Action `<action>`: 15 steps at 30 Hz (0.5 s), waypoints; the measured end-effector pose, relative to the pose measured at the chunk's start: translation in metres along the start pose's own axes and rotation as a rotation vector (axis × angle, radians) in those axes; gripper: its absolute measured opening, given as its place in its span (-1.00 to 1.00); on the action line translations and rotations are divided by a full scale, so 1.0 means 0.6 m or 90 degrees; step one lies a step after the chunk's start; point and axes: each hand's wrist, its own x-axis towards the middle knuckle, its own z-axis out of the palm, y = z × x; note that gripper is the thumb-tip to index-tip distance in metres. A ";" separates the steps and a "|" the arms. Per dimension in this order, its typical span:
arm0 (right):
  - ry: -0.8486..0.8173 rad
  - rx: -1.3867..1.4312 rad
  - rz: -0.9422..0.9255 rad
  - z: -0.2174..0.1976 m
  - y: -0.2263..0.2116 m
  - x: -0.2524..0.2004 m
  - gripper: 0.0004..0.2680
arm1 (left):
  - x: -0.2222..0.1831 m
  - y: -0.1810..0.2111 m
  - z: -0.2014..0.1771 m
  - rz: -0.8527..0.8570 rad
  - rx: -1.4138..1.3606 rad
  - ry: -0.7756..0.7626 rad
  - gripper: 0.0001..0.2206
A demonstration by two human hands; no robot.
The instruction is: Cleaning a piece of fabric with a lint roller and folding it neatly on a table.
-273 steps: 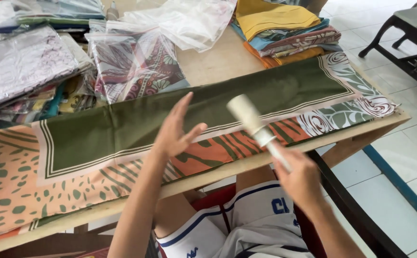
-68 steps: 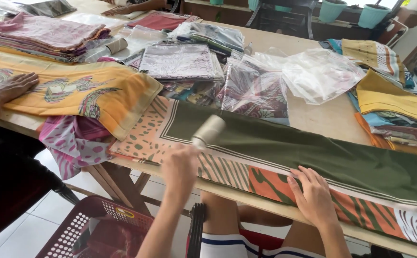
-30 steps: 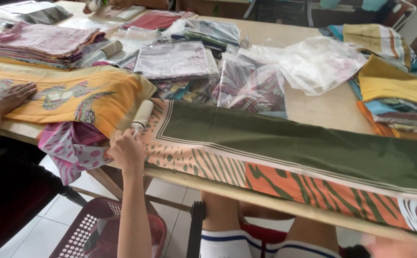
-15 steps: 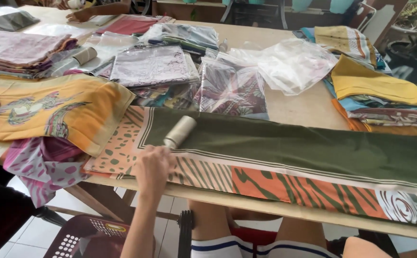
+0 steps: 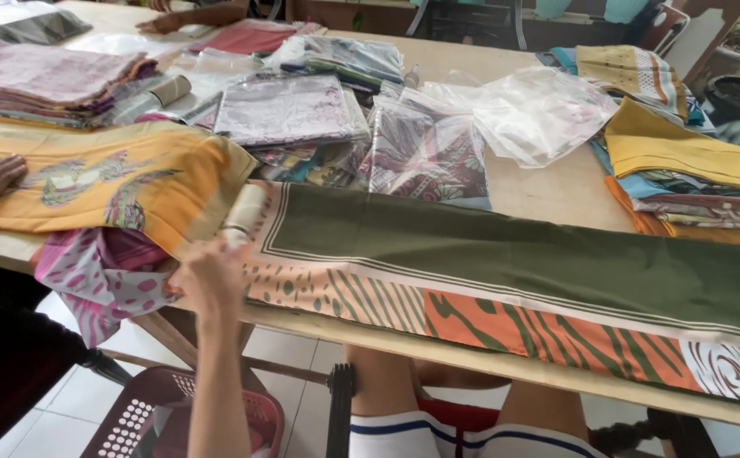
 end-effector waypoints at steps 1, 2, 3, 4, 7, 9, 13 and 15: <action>0.008 0.005 -0.007 0.020 0.018 0.021 -0.83 | -0.026 0.031 -0.037 0.065 0.114 0.001 -0.74; 0.016 0.011 -0.015 0.038 0.052 0.048 -0.83 | -0.046 0.064 -0.086 0.063 0.115 0.005 -0.74; 0.015 0.015 -0.020 0.057 0.078 0.078 -0.82 | -0.077 0.099 -0.132 0.133 -0.072 0.006 -0.86; 0.015 0.019 -0.025 0.085 0.096 0.112 -0.82 | -0.106 0.135 -0.178 0.201 -0.260 0.009 -0.81; -0.237 -0.192 0.258 0.129 0.155 0.111 -0.68 | -0.140 0.197 -0.155 0.182 -0.270 -0.105 -0.81; -0.308 -0.252 0.293 0.130 0.207 0.085 -0.63 | -0.116 0.184 -0.147 0.163 -0.195 -0.083 -0.80; -0.402 -0.358 0.210 0.139 0.225 0.074 -0.62 | -0.039 0.095 -0.060 0.024 0.016 -0.068 -0.71; -0.391 -0.393 0.213 0.142 0.244 0.050 -0.63 | 0.006 0.011 0.022 -0.043 0.031 -0.055 -0.82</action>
